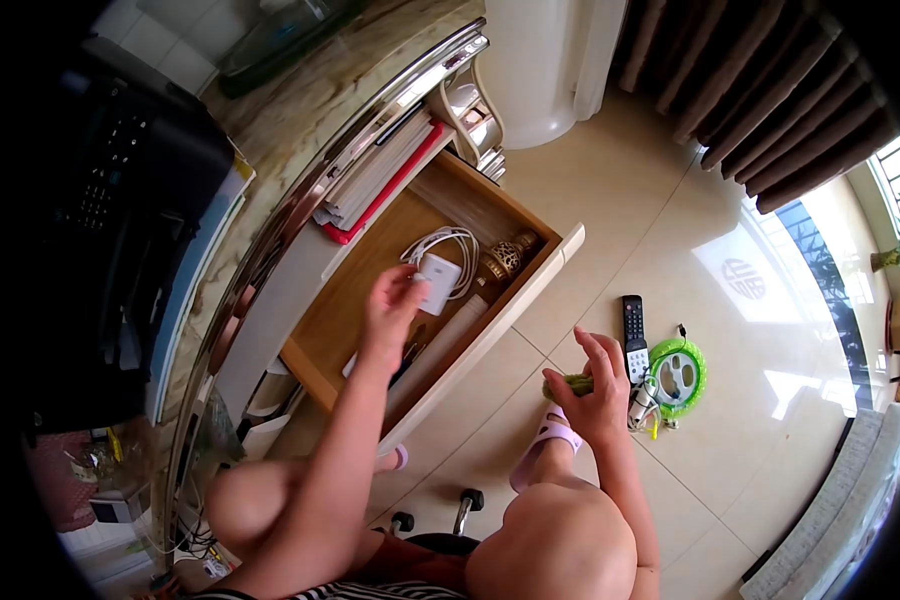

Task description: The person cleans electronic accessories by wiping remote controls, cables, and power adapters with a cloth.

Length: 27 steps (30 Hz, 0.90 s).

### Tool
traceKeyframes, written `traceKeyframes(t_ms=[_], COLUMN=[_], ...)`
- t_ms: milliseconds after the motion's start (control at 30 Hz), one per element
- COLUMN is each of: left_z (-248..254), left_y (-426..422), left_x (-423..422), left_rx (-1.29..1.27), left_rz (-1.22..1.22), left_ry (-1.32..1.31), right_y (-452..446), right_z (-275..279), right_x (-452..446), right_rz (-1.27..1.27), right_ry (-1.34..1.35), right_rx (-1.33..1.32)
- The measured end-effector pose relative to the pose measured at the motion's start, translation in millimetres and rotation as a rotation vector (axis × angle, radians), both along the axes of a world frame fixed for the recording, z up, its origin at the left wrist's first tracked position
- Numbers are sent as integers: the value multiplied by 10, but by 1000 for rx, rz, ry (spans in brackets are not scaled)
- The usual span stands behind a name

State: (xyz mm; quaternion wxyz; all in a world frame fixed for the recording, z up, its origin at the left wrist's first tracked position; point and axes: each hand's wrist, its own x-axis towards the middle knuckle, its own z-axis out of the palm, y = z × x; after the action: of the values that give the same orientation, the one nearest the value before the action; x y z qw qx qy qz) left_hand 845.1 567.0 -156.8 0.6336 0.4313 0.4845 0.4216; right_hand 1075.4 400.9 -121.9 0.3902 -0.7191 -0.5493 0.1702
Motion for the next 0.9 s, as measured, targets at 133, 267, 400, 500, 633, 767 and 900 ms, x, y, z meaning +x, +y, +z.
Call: traceKeyframes(t_ms=[133, 267, 400, 500, 633, 767, 900], left_z=[-257, -451, -604, -602, -730, -802, -729], left_y=[286, 389, 493, 548, 588, 677, 885], left_x=[-512, -615, -638, -620, -583, -549, -497], left_rx=[-114, -197, -282, -292, -296, -296, -340], left_rz=[156, 241, 296, 264, 322, 385, 366], left_ry=[79, 78, 143, 351, 279, 147, 305], right_y=[6, 14, -16, -37, -45, -45, -114], right_z=[-40, -23, -62, -113, -125, -132, -204], right_x=[-22, -28, -9, 7, 9, 23, 55], right_rz=[18, 22, 34, 47, 42, 54, 68], right_ry=[28, 19, 32, 40, 59, 65, 47], right_rx=[8, -9, -50, -67, -113, -127, -97])
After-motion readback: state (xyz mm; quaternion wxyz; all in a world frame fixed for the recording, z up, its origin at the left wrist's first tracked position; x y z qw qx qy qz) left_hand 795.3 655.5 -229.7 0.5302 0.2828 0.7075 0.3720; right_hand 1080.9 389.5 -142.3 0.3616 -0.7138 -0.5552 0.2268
